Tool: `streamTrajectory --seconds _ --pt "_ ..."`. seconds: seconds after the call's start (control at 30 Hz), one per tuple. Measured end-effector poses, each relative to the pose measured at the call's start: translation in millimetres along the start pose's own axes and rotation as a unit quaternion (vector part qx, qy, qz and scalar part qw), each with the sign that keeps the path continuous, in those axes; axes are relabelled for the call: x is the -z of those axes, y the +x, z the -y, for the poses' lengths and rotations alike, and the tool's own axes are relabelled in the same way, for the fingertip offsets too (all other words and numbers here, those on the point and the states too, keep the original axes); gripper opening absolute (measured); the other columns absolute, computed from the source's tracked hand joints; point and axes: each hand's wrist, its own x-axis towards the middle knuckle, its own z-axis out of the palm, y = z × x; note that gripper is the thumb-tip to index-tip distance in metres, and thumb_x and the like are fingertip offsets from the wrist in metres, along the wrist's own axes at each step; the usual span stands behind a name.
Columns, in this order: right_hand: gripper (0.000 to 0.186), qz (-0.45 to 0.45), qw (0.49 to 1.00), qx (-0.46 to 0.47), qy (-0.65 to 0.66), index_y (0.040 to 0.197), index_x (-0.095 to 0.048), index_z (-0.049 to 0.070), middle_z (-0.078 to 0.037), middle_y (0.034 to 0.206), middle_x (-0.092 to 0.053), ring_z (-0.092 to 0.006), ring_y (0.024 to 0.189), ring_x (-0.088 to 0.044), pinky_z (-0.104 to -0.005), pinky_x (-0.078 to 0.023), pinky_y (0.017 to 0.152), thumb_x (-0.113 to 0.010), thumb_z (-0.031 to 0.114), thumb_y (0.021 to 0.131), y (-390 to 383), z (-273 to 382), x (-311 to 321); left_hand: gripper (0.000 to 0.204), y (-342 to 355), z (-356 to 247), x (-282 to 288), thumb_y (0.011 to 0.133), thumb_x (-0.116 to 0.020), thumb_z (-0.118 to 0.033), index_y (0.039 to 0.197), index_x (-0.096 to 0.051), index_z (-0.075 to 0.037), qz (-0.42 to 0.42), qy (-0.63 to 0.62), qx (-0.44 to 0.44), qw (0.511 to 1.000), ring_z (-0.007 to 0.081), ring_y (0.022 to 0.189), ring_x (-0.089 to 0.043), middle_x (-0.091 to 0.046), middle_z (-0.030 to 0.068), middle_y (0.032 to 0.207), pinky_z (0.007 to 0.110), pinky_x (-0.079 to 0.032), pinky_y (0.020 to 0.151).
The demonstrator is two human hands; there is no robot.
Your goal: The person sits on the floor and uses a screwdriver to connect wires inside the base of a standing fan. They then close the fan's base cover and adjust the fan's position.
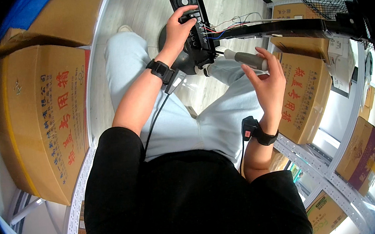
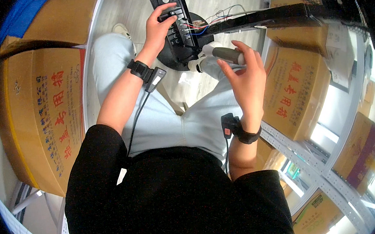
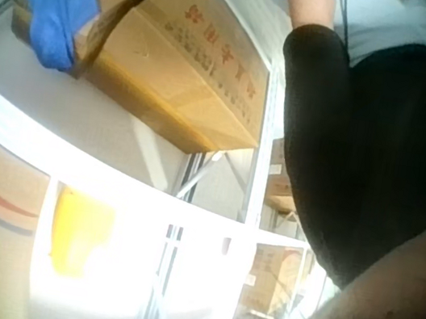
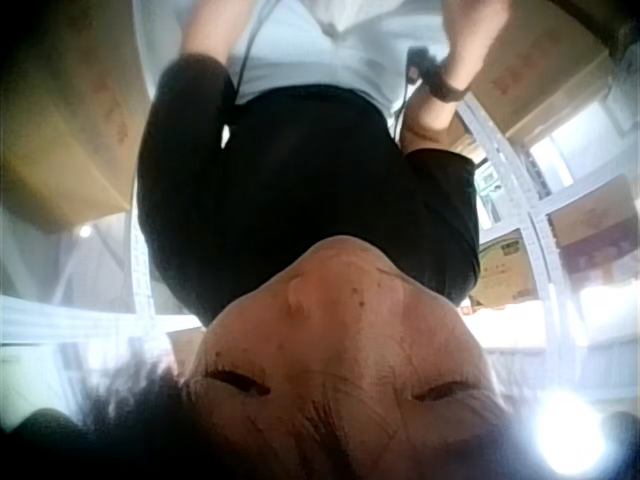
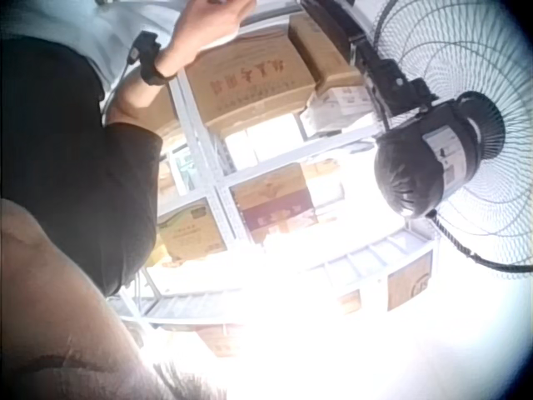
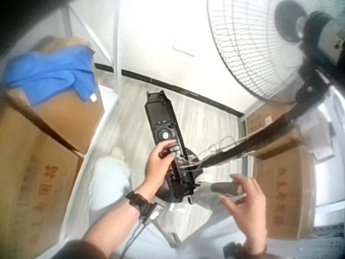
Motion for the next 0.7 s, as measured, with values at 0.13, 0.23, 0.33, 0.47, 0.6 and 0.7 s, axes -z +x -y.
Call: streamTrajectory --seconds 0.13,0.23,0.33,0.47,0.6,0.7 --pt "0.038 0.036 0.999 0.002 0.036 0.119 -0.067 0.008 -0.011 0.111 -0.066 -0.0207 0.09 -0.068 -0.0307 -0.059 0.075 -0.078 0.009 0.083 0.9 0.8 0.9 0.036 -0.1 2.2 1.2 0.088 -0.064 0.007 0.122 -0.067 -0.006 0.008 -0.001 0.004 1.0 0.0068 0.094 -0.061 -0.066 0.0005 0.108 0.023 -0.05 0.082" --pt "0.038 0.041 0.998 0.013 0.035 0.121 -0.067 0.009 -0.01 0.111 -0.067 -0.0204 0.095 -0.069 -0.0318 -0.06 0.078 -0.076 0.005 0.084 0.4 -5.0 -1.5 0.036 -0.2 4.4 -0.1 0.088 -0.064 0.007 0.122 -0.067 -0.006 0.009 -0.006 -0.012 1.0 0.0065 0.092 -0.06 -0.066 -0.0001 0.107 0.023 -0.05 0.081" --pt "0.036 0.032 0.999 0.033 0.019 0.118 -0.068 0.008 -0.009 0.103 -0.069 -0.0188 0.091 -0.069 -0.0301 -0.058 0.075 -0.078 0.009 0.084 0.4 -8.7 -1.6 0.037 -0.3 4.6 -0.2 0.088 -0.064 0.007 0.122 -0.067 -0.006 0.004 -0.003 0.005 1.0 0.0063 0.092 -0.06 -0.066 -0.0002 0.106 0.023 -0.05 0.081" --pt "0.038 0.018 0.996 -0.072 -0.042 0.108 -0.069 0.006 -0.014 0.086 -0.07 -0.0222 0.076 -0.07 -0.0319 -0.054 0.067 -0.083 0.028 0.082 -0.9 -7.0 -3.5 0.037 -2.3 -0.9 0.0 0.088 -0.064 0.007 0.122 -0.067 -0.006 0.01 0.014 -0.006 1.0 0.0065 0.091 -0.06 -0.066 -0.0001 0.106 0.023 -0.05 0.08" --pt "0.043 -0.011 0.991 -0.122 -0.047 0.106 -0.07 0.005 -0.013 0.08 -0.069 -0.0217 0.072 -0.07 -0.0311 -0.053 0.064 -0.084 0.036 0.079 0.6 -14.8 -8.9 0.037 -0.9 2.4 -2.7 0.088 -0.064 0.006 0.123 -0.066 -0.006 0.02 0.016 -0.027 0.999 0.0079 0.095 -0.062 -0.067 0.0012 0.11 0.024 -0.051 0.084" --pt "0.039 -0.004 0.995 -0.093 -0.021 0.109 -0.069 0.006 -0.012 0.09 -0.069 -0.0202 0.073 -0.07 -0.0302 -0.054 0.065 -0.084 0.028 0.08 0.4 -8.2 -8.6 0.038 1.8 6.8 0.2 0.088 -0.063 0.007 0.124 -0.066 -0.006 0.021 0.042 -0.069 0.997 0.0092 0.099 -0.063 -0.067 0.0027 0.114 0.025 -0.052 0.088"
